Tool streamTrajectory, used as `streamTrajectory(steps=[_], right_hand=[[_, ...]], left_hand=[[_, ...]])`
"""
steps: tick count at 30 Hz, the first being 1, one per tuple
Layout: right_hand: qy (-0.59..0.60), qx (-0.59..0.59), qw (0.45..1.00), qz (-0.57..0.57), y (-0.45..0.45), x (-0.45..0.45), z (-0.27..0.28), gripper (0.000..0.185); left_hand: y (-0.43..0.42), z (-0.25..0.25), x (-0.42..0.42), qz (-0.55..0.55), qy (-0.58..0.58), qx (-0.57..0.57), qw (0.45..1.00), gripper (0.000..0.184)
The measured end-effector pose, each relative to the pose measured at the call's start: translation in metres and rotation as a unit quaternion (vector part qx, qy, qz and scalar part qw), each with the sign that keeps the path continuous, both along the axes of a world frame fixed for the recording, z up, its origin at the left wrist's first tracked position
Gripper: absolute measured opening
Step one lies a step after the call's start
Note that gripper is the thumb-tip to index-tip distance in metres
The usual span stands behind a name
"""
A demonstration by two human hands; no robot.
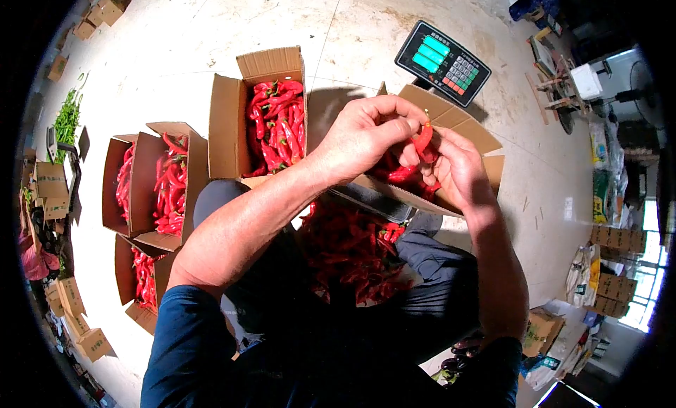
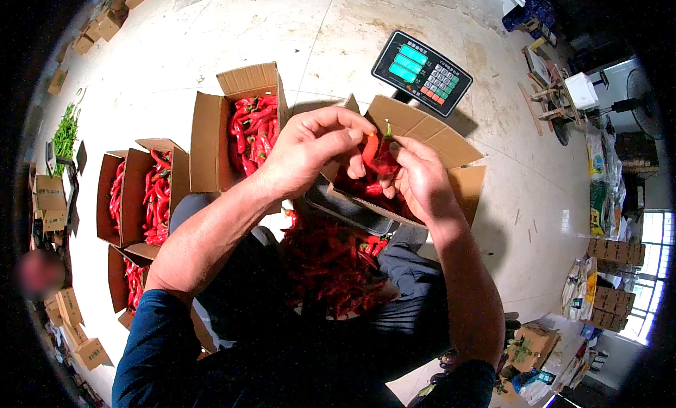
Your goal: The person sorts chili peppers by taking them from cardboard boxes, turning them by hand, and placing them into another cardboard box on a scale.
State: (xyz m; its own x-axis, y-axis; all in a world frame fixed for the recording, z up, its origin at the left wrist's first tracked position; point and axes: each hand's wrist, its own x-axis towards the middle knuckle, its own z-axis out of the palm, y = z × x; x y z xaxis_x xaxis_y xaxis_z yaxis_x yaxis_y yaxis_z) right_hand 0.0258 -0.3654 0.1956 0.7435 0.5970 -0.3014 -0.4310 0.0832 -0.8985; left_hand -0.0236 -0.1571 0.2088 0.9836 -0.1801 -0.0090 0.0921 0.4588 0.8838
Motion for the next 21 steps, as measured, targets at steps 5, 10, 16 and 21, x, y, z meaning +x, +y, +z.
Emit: streamTrajectory(steps=[5, 10, 16, 21], right_hand=[[0.021, -0.002, 0.999, -0.028, 0.003, -0.003, 0.004, 0.031], [0.013, -0.003, 1.000, -0.015, 0.002, -0.005, 0.006, 0.029], [0.015, -0.011, 1.000, -0.016, 0.006, -0.007, 0.007, 0.030], [0.013, -0.011, 1.000, -0.013, 0.007, -0.008, 0.006, 0.031]], left_hand=[[0.000, 0.001, -0.002, -0.001, -0.009, 0.024, 1.000, 0.019], [0.004, 0.003, -0.005, -0.025, 0.011, -0.008, 1.000, 0.013], [-0.003, 0.001, -0.006, -0.026, 0.029, -0.061, 0.997, 0.009], [-0.006, -0.001, -0.006, -0.008, 0.013, -0.074, 0.997, 0.007]])
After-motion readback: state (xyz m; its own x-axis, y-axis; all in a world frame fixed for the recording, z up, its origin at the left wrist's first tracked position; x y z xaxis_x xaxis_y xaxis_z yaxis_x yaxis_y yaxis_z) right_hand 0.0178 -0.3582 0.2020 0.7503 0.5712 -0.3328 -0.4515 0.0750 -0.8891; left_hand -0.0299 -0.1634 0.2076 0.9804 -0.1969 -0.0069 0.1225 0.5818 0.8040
